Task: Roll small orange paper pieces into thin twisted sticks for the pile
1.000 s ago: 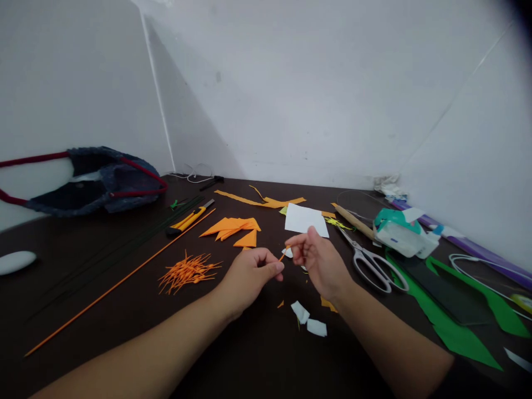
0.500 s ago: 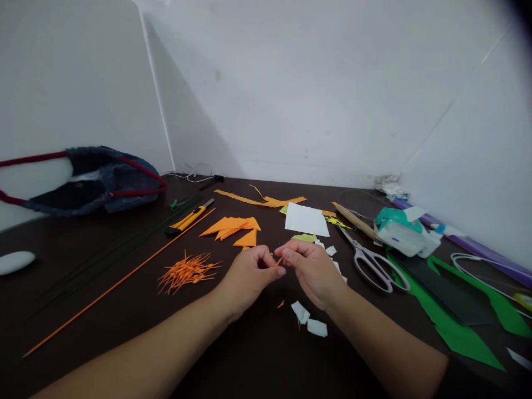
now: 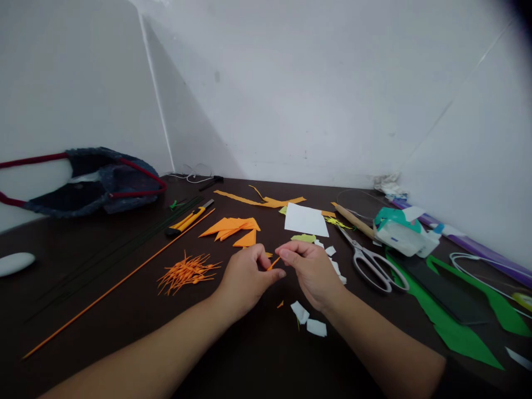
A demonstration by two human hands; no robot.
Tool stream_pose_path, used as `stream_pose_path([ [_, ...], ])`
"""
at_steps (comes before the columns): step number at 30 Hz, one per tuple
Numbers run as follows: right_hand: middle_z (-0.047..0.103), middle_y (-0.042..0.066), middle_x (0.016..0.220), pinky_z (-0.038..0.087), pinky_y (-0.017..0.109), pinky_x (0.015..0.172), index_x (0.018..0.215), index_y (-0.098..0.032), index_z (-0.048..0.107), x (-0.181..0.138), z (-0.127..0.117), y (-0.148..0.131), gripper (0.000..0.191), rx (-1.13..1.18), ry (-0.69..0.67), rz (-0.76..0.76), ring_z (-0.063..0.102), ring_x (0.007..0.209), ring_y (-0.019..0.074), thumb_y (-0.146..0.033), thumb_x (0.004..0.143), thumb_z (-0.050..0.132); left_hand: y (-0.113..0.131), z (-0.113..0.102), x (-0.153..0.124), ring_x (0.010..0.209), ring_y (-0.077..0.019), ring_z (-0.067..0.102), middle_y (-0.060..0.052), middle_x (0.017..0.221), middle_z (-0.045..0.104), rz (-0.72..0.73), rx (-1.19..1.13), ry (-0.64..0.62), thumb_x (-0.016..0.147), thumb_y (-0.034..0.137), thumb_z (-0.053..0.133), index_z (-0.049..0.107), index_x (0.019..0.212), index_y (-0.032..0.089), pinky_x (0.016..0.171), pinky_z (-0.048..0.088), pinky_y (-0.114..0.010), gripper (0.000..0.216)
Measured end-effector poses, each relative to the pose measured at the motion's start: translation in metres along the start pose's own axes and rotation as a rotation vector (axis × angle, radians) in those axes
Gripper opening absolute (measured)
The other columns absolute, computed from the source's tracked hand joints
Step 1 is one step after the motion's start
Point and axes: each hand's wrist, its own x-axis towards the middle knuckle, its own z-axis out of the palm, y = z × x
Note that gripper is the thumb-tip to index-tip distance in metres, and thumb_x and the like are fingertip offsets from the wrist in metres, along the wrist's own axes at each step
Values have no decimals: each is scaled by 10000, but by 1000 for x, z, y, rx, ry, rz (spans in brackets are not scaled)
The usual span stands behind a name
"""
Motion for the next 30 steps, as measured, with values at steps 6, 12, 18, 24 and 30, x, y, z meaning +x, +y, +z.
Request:
stream_pose_path([
  [6,598,5,672,372,249,609,729,-187,697,-1,0,-1,89,99,-51,60,467,639,105,-201,695,616,1,-2,0,602,-156,448,28,579,497,148,169,94,557,366,722,436,558,197,568,308,-272,333],
  [12,574,2,609,392,263,592,744,-164,673,0,-4,-2,84,163,-92,60,496,586,106,-208,721,604,3,-2,-1,730,-155,512,-13,745,592,89,-403,-257,743,349,571,545,733,174,688,376,-277,177],
  [18,510,-22,525,380,275,517,775,-158,645,1,-8,-4,116,181,-193,62,486,487,108,-256,750,589,-3,-1,1,739,-161,535,-47,718,648,-40,-679,-384,848,349,429,634,793,153,740,372,-289,289],
  [24,573,6,640,377,266,623,742,-167,680,1,-6,-6,89,49,-85,20,457,609,106,-219,706,617,-3,-1,1,642,-123,464,17,627,557,0,-584,-303,768,276,554,552,640,169,629,335,-258,167],
  [30,593,8,693,377,277,648,739,-189,684,0,-3,-4,90,28,-64,18,452,634,118,-218,696,610,-6,1,2,563,-97,365,67,571,417,-22,-512,-143,697,224,598,466,593,172,563,288,-241,176],
])
